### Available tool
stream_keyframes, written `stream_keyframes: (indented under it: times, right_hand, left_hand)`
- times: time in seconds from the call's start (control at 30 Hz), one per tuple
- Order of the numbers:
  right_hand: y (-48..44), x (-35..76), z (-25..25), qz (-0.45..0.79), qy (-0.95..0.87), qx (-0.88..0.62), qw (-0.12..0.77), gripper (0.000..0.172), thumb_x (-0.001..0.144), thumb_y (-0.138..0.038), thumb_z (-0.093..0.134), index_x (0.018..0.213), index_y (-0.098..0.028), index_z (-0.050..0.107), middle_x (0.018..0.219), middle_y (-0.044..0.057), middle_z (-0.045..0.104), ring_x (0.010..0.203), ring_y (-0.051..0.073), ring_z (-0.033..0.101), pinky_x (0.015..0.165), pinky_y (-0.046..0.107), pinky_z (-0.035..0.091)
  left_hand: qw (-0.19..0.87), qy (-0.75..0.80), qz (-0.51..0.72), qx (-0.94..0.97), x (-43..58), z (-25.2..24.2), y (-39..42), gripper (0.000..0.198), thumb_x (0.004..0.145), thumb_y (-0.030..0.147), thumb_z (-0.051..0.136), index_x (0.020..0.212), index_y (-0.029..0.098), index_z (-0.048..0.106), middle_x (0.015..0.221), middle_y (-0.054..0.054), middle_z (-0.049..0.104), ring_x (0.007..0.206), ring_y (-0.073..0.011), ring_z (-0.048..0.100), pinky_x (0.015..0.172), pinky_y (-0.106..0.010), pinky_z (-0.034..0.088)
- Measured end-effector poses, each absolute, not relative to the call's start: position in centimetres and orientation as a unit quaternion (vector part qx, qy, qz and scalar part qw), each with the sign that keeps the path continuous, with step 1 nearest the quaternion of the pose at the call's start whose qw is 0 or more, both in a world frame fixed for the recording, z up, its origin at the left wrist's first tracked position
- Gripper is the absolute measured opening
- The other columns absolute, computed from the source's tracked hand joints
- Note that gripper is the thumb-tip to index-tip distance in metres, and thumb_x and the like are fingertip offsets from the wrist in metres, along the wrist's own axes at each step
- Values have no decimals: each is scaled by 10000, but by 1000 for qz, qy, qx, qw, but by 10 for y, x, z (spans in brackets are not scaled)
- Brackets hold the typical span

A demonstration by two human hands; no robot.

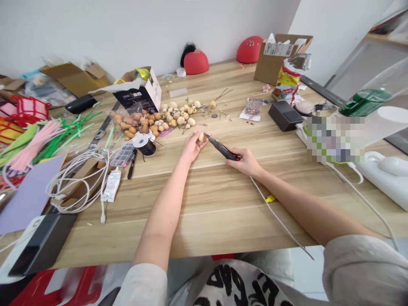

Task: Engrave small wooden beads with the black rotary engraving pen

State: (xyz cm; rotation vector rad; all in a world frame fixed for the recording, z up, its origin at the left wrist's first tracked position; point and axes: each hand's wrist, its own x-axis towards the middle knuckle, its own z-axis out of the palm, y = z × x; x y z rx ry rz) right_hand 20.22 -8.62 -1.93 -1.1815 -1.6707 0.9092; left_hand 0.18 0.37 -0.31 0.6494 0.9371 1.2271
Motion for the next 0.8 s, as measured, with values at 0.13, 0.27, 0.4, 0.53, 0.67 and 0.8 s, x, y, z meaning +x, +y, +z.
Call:
stream_keyframes:
  times: [0.13, 0.27, 0.4, 0.53, 0.67, 0.8]
  right_hand:
    - [-87, 202, -18, 356, -692, -471, 416, 588, 680, -232, 694, 1267, -191, 719, 1235, -8, 732, 1190, 323, 666, 1066, 389, 495]
    - [-86, 202, -18, 354, -669, -478, 445, 570, 697, -231, 679, 1264, -188, 721, 1192, -4, 753, 1228, 324, 642, 1081, 395, 481]
    - [-87, 202, -18, 363, -683, -471, 423, 573, 673, -215, 698, 1245, -202, 734, 1229, -15, 733, 1223, 325, 646, 1090, 395, 476]
    - [-87, 202, -18, 360, -666, -484, 440, 572, 678, -220, 686, 1248, -195, 731, 1209, -13, 743, 1226, 324, 643, 1066, 389, 494]
    - [-85, 204, -20, 372, -664, -475, 442, 605, 679, -243, 694, 1279, -172, 709, 1246, -2, 725, 1229, 332, 640, 1066, 390, 494]
    - [-84, 204, -20, 373, -675, -461, 439, 579, 678, -244, 704, 1251, -168, 727, 1252, -1, 720, 1237, 332, 635, 1100, 398, 469]
  left_hand:
    - [668, 413, 539, 303, 2, -3, 3, 168, 843, 282, 720, 814, 159, 609, 833, -41, 765, 1002, -179, 740, 1012, -343, 523]
    - [671, 416, 535, 301, 2, -3, 4, 118, 897, 248, 647, 823, 159, 626, 806, -23, 760, 946, -148, 745, 1019, -340, 522]
    - [666, 416, 535, 311, 2, -3, 3, 149, 859, 282, 701, 820, 157, 630, 830, -37, 762, 1003, -176, 739, 1020, -350, 517]
    - [668, 418, 536, 302, 2, -3, 3, 129, 872, 265, 685, 829, 155, 633, 818, -35, 760, 976, -169, 741, 1024, -359, 517]
    - [671, 414, 541, 292, 1, -3, 4, 128, 880, 256, 673, 819, 157, 617, 821, -35, 760, 967, -168, 743, 1035, -373, 515]
    - [668, 415, 538, 302, 2, -2, 3, 159, 863, 283, 697, 812, 156, 615, 813, -39, 760, 977, -176, 744, 1015, -360, 523]
